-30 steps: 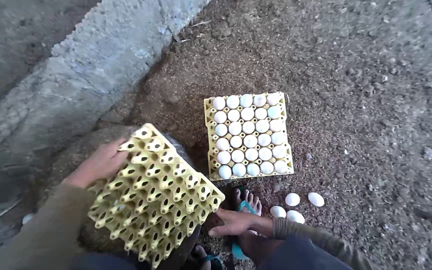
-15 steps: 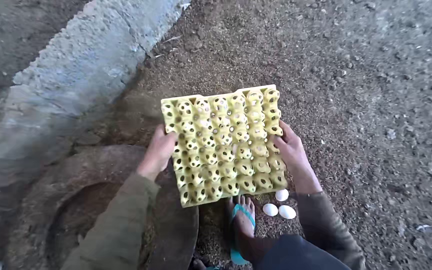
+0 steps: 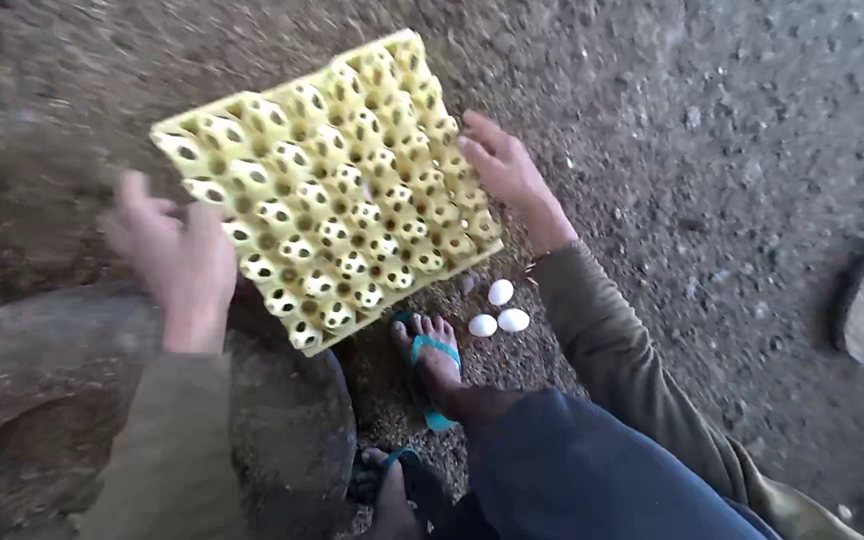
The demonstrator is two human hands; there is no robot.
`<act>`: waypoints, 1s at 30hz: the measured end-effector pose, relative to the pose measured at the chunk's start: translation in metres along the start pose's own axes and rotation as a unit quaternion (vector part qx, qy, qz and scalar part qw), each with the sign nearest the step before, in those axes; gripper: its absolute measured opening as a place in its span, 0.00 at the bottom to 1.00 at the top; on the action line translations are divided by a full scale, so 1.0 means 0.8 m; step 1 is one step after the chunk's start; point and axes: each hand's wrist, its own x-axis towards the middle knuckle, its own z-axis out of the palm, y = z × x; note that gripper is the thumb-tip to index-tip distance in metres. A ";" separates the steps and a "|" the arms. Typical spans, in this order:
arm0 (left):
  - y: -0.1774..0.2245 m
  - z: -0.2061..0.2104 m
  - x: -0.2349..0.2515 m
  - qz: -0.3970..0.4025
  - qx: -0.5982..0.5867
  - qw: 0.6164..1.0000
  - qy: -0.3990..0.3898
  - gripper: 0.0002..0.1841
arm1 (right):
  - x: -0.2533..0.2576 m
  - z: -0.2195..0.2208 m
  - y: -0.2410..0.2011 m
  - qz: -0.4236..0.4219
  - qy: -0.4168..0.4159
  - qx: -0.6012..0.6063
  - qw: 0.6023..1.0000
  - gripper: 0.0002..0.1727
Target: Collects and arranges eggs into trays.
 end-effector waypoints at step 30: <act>0.042 0.378 -0.263 0.315 0.335 0.750 -0.475 0.48 | -0.302 0.031 0.196 0.285 -0.108 -0.164 0.938 0.39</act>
